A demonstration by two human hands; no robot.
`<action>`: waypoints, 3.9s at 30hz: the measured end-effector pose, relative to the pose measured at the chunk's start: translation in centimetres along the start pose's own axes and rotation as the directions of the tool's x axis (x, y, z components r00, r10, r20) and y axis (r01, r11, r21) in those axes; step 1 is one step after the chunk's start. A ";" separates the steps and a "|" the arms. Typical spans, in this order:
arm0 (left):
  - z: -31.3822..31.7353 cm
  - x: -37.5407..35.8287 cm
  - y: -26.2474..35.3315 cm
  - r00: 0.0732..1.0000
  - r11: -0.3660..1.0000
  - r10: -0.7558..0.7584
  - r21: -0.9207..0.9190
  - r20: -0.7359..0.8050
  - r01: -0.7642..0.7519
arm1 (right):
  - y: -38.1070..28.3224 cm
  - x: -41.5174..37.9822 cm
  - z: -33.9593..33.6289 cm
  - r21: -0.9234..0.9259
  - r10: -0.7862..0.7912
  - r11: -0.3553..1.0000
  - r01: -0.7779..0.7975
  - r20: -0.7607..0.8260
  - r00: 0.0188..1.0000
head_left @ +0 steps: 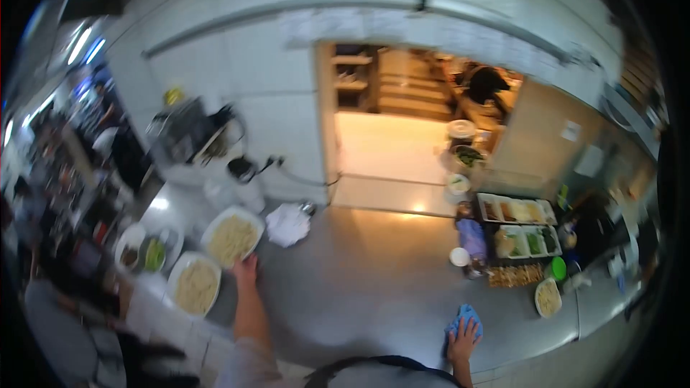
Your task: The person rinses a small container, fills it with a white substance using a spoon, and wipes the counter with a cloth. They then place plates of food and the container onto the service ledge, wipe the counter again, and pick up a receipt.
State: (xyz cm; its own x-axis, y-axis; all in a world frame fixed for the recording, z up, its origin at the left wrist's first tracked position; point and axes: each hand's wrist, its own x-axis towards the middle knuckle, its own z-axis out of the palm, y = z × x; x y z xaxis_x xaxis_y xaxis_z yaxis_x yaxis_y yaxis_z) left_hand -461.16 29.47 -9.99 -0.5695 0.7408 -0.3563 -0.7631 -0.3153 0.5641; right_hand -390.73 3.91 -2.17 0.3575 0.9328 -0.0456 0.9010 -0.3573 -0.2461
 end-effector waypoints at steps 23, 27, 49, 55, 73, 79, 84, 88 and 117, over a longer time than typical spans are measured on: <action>-1.6 -24.5 -1.1 0.911 0.887 -0.403 0.280 0.082 0.367 | 2.2 1.9 0.5 -0.009 -0.279 0.960 0.279 -0.098 0.955; -0.8 -28.2 -1.0 0.809 0.722 -0.568 0.564 0.151 0.401 | 2.8 5.4 2.4 0.169 -0.202 0.946 0.277 -0.363 0.910; 6.7 -23.2 -6.6 0.221 0.171 -0.971 0.915 0.093 0.366 | -25.8 17.3 2.3 0.707 -0.644 0.618 0.344 0.204 0.737; 5.4 -22.2 -7.5 0.211 0.192 -0.970 0.915 0.121 0.354 | -29.2 17.6 2.6 0.368 -0.874 0.482 0.795 0.134 0.467; 2.7 -29.8 -9.4 0.376 0.442 -0.885 0.752 0.276 0.488 | -14.7 7.5 -6.1 0.346 -0.470 0.882 0.319 0.619 0.629; 4.5 -20.8 -3.9 0.303 0.038 -0.951 0.998 0.055 -0.059 | -10.5 9.7 -2.4 -0.047 -0.316 0.941 0.336 0.236 0.919; 2.8 -1.4 1.2 0.965 0.821 -0.259 0.519 -0.036 0.239 | -24.4 13.3 -5.0 0.323 -0.638 0.729 0.603 0.003 0.770; 8.0 4.1 7.1 0.835 0.815 0.279 0.577 -0.474 0.056 | -30.9 14.1 -2.0 0.285 -0.823 0.567 0.773 0.145 0.549; 5.9 -15.5 -4.3 0.999 0.558 -0.028 0.828 -0.047 0.055 | -1.9 1.9 -1.6 -0.099 -0.109 0.993 0.066 -0.526 0.844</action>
State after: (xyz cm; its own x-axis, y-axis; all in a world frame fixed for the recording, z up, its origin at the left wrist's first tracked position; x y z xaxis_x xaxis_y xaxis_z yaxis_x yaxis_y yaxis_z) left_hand -447.26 22.79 -2.48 -0.5619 0.7205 -0.4065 -0.2034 0.3559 0.9121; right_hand -391.34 6.29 -0.29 0.3330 0.8011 0.4973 0.9425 -0.2977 -0.1515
